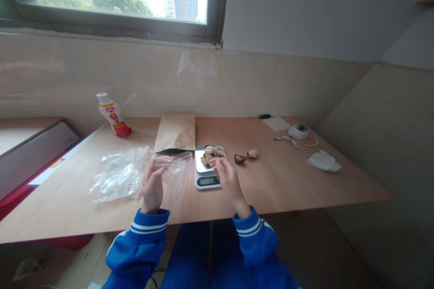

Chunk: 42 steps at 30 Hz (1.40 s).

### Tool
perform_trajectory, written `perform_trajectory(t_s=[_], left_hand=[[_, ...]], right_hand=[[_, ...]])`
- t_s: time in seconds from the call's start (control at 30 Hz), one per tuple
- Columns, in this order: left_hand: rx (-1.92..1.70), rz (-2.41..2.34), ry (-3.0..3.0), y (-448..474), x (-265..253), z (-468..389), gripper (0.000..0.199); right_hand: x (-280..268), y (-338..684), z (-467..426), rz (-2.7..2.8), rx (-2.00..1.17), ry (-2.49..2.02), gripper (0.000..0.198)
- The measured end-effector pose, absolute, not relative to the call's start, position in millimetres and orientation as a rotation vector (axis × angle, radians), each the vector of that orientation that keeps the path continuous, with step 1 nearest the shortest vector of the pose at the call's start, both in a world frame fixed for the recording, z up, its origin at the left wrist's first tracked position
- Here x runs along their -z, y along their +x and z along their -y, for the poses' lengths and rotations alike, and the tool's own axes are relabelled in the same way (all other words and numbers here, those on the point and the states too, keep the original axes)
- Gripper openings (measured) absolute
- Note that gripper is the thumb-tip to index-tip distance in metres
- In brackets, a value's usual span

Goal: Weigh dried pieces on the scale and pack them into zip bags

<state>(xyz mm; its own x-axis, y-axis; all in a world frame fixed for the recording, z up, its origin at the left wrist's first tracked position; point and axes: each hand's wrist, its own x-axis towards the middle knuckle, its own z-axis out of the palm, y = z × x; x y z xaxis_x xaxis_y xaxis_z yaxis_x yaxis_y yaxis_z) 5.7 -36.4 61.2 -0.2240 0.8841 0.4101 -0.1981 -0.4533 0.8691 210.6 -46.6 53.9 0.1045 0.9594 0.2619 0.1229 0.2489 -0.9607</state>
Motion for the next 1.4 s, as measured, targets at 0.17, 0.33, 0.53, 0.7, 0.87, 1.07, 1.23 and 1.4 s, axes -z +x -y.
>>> perform_trajectory(t_s=[0.17, 0.33, 0.53, 0.7, 0.87, 1.07, 1.23, 1.4], left_hand=[[-1.487, -1.103, 1.540, 2.9, -82.5, 54.0, 0.005], [-1.521, -1.075, 1.479, 9.8, -91.3, 69.7, 0.017], [-1.843, -1.263, 1.584, 6.6, -78.0, 78.0, 0.031], [-1.801, -1.405, 1.154, -16.4, -56.3, 69.7, 0.052], [-1.740, -1.247, 0.931, -25.1, -49.0, 62.8, 0.052], [-1.756, -1.252, 1.002, -24.2, -52.6, 65.3, 0.052], [-1.740, -1.246, 1.156, -16.2, -61.2, 70.0, 0.044], [-1.839, -1.279, 1.133, -17.6, -52.3, 68.6, 0.037]], right_hand=[[-64.5, 152.3, 55.0, 1.240, -1.238, -1.018, 0.038], [-46.4, 128.7, 50.9, 1.044, -1.329, -0.989, 0.033], [-33.6, 120.1, 63.5, 1.089, -1.233, -1.056, 0.026], [-35.2, 112.1, 72.1, 1.091, -1.301, -0.972, 0.023], [-30.0, 110.9, 72.3, 1.109, -1.348, -0.910, 0.028], [-41.4, 117.8, 77.2, 1.196, -1.168, -0.996, 0.026], [-54.3, 116.8, 72.1, 1.302, -1.166, -1.035, 0.030], [-52.7, 117.0, 63.1, 1.218, -1.148, -0.995, 0.026]])
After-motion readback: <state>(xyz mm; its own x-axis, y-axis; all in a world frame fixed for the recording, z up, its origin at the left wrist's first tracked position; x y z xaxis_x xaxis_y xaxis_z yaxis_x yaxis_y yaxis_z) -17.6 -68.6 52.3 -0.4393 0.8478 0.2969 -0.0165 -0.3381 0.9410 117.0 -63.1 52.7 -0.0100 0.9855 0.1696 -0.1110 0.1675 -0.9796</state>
